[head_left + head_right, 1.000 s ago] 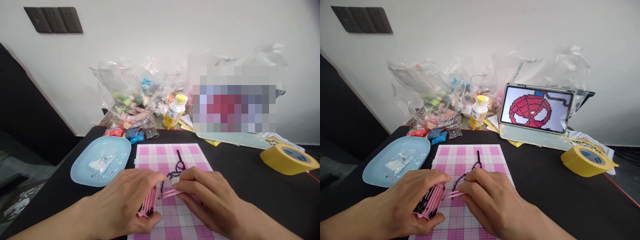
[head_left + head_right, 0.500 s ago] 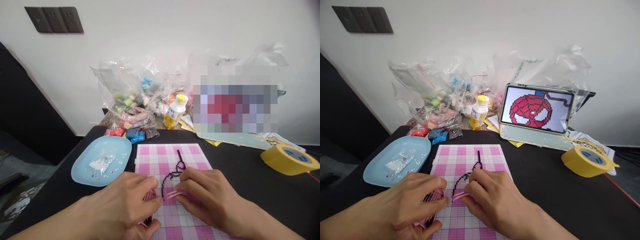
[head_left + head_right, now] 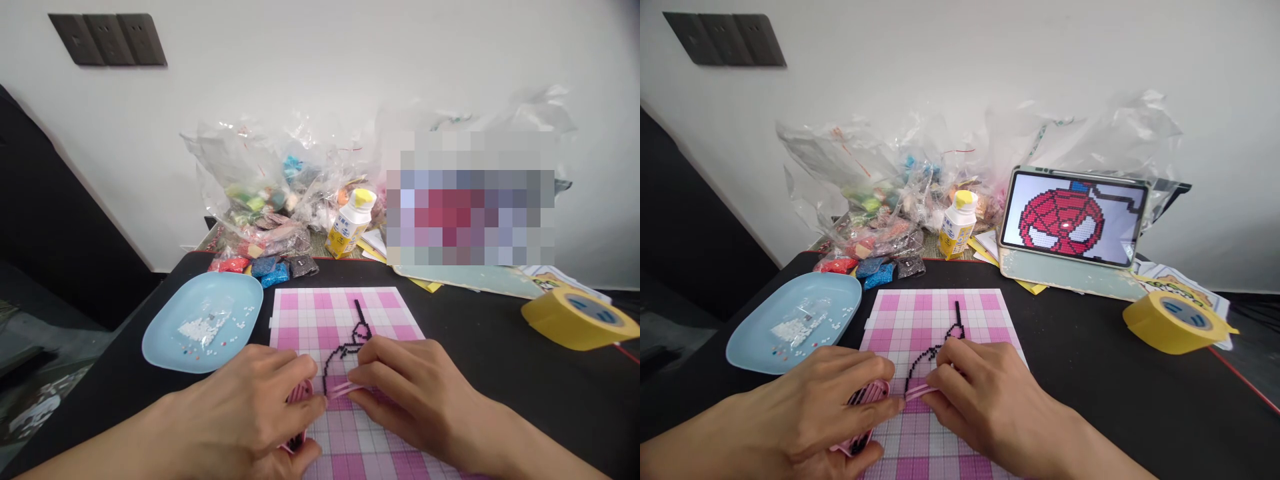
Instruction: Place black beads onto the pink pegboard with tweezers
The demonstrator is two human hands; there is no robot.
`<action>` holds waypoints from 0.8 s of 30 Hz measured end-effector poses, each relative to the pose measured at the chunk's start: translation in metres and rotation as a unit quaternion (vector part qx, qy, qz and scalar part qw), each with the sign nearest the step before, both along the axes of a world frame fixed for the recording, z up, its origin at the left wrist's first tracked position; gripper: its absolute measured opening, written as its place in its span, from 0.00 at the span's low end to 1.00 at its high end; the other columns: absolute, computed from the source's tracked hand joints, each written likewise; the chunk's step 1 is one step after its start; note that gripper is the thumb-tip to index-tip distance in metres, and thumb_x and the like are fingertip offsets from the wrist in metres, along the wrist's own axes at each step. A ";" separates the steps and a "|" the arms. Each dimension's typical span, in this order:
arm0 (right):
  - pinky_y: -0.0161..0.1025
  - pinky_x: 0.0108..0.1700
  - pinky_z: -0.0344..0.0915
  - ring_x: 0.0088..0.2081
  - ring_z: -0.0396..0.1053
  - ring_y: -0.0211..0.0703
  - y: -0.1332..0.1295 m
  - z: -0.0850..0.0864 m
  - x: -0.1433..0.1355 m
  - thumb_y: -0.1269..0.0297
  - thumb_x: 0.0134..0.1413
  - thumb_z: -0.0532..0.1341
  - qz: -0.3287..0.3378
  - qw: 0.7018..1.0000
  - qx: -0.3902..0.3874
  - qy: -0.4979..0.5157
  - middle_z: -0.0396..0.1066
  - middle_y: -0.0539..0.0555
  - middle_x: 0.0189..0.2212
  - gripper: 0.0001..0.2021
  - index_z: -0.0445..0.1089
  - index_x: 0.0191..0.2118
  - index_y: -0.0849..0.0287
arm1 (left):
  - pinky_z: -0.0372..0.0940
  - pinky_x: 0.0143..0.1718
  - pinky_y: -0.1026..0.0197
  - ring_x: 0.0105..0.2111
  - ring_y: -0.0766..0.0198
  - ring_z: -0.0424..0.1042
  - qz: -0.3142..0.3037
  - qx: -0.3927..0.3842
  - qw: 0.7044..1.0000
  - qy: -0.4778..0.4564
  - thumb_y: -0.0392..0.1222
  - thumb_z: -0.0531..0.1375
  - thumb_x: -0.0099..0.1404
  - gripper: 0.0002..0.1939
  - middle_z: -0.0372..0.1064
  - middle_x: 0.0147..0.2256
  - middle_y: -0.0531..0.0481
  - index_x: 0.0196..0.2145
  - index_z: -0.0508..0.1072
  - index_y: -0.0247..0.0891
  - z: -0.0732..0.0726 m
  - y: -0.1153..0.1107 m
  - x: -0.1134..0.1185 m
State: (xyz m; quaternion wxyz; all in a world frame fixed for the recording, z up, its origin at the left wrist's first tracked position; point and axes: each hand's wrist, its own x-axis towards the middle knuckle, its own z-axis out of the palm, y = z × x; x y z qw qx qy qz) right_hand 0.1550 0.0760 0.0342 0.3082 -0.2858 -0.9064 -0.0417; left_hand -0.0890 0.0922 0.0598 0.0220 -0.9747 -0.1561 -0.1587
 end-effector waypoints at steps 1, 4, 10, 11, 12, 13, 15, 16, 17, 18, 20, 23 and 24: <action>0.33 0.24 0.55 0.25 0.61 0.34 0.000 0.000 0.000 0.68 0.66 0.55 0.000 1.000 0.000 0.001 0.67 0.50 0.28 0.06 0.67 0.37 0.60 | 0.69 0.25 0.60 0.26 0.62 0.69 0.000 0.000 1.000 0.002 0.36 0.58 0.62 0.08 0.68 0.32 0.48 0.39 0.74 0.37 0.000 0.000 0.000; 0.33 0.24 0.56 0.24 0.61 0.35 0.000 -0.001 0.000 0.68 0.66 0.55 0.000 1.000 -0.001 0.000 0.67 0.50 0.28 0.06 0.68 0.37 0.61 | 0.68 0.23 0.60 0.25 0.61 0.69 -0.002 -0.003 1.000 0.005 0.37 0.58 0.61 0.08 0.68 0.31 0.48 0.39 0.74 0.37 -0.001 0.000 0.000; 0.32 0.24 0.57 0.25 0.64 0.34 0.002 0.001 0.000 0.68 0.66 0.54 -0.004 1.000 0.008 0.015 0.69 0.50 0.29 0.06 0.68 0.39 0.60 | 0.68 0.24 0.60 0.25 0.61 0.70 0.001 -0.007 1.000 0.006 0.36 0.58 0.61 0.08 0.69 0.32 0.48 0.39 0.73 0.38 0.000 0.000 0.001; 0.32 0.24 0.58 0.26 0.65 0.34 0.002 0.001 0.000 0.68 0.66 0.54 -0.007 1.000 0.012 0.021 0.69 0.50 0.29 0.06 0.67 0.40 0.60 | 0.68 0.24 0.60 0.25 0.62 0.70 0.000 -0.010 1.000 0.005 0.36 0.58 0.61 0.08 0.69 0.32 0.48 0.39 0.73 0.38 0.001 -0.001 0.001; 0.32 0.25 0.58 0.27 0.67 0.34 0.001 0.001 0.000 0.67 0.66 0.54 -0.011 0.999 0.018 0.028 0.70 0.50 0.30 0.06 0.67 0.40 0.60 | 0.68 0.24 0.61 0.25 0.62 0.70 0.000 -0.015 1.000 0.005 0.36 0.58 0.61 0.08 0.69 0.32 0.49 0.39 0.72 0.38 0.001 -0.001 0.001; 0.32 0.25 0.59 0.29 0.69 0.34 0.001 0.000 0.001 0.67 0.66 0.55 -0.019 0.999 0.026 0.036 0.70 0.50 0.30 0.05 0.67 0.41 0.60 | 0.68 0.24 0.61 0.25 0.62 0.70 0.001 -0.020 1.000 0.004 0.36 0.58 0.61 0.08 0.69 0.32 0.49 0.39 0.72 0.38 0.002 -0.001 0.001; 0.31 0.26 0.60 0.30 0.70 0.35 0.000 -0.001 0.001 0.67 0.65 0.56 -0.037 0.997 0.046 0.054 0.71 0.50 0.31 0.04 0.67 0.41 0.59 | 0.68 0.25 0.61 0.27 0.61 0.71 0.008 -0.028 1.000 -0.008 0.36 0.58 0.60 0.08 0.70 0.33 0.48 0.39 0.70 0.38 0.002 -0.001 0.000; 0.31 0.27 0.61 0.30 0.70 0.34 -0.001 -0.002 0.001 0.67 0.65 0.56 -0.044 0.996 0.055 0.062 0.71 0.50 0.31 0.04 0.67 0.42 0.59 | 0.68 0.25 0.61 0.27 0.60 0.72 0.014 -0.031 0.999 -0.019 0.36 0.58 0.60 0.08 0.71 0.33 0.48 0.40 0.69 0.37 0.001 -0.002 0.000; 0.31 0.27 0.61 0.30 0.70 0.34 -0.002 -0.002 0.000 0.67 0.65 0.57 -0.048 0.995 0.061 0.069 0.71 0.50 0.31 0.03 0.67 0.42 0.59 | 0.68 0.26 0.61 0.28 0.60 0.72 0.019 -0.033 0.999 -0.033 0.35 0.58 0.60 0.09 0.72 0.34 0.48 0.40 0.67 0.37 0.001 -0.002 0.000; 0.31 0.27 0.62 0.30 0.70 0.34 -0.003 -0.001 0.000 0.67 0.65 0.56 -0.047 0.994 0.066 0.075 0.71 0.50 0.31 0.03 0.66 0.41 0.59 | 0.68 0.26 0.61 0.29 0.59 0.73 0.022 -0.037 0.998 -0.047 0.35 0.58 0.59 0.11 0.72 0.34 0.48 0.41 0.66 0.37 0.000 -0.002 0.000; 0.31 0.27 0.62 0.29 0.70 0.33 -0.005 0.001 -0.002 0.66 0.66 0.55 -0.037 0.995 0.060 0.074 0.71 0.50 0.30 0.05 0.66 0.41 0.58 | 0.67 0.27 0.61 0.29 0.60 0.73 0.028 -0.053 0.996 -0.063 0.35 0.59 0.58 0.14 0.72 0.33 0.49 0.42 0.62 0.37 -0.002 -0.003 0.000; 0.31 0.28 0.64 0.29 0.70 0.33 -0.007 0.005 -0.006 0.66 0.69 0.51 -0.010 0.998 0.030 0.055 0.71 0.51 0.30 0.08 0.67 0.41 0.59 | 0.67 0.28 0.62 0.28 0.62 0.74 0.049 -0.103 0.992 -0.053 0.35 0.61 0.56 0.21 0.72 0.32 0.54 0.45 0.57 0.40 -0.002 -0.003 0.001; 0.31 0.29 0.65 0.30 0.71 0.33 -0.007 0.005 -0.007 0.67 0.69 0.50 -0.003 0.999 0.021 0.048 0.71 0.51 0.31 0.09 0.67 0.42 0.59 | 0.67 0.29 0.63 0.28 0.62 0.74 0.057 -0.120 0.990 -0.048 0.36 0.62 0.56 0.23 0.71 0.32 0.55 0.46 0.56 0.41 -0.002 -0.003 0.001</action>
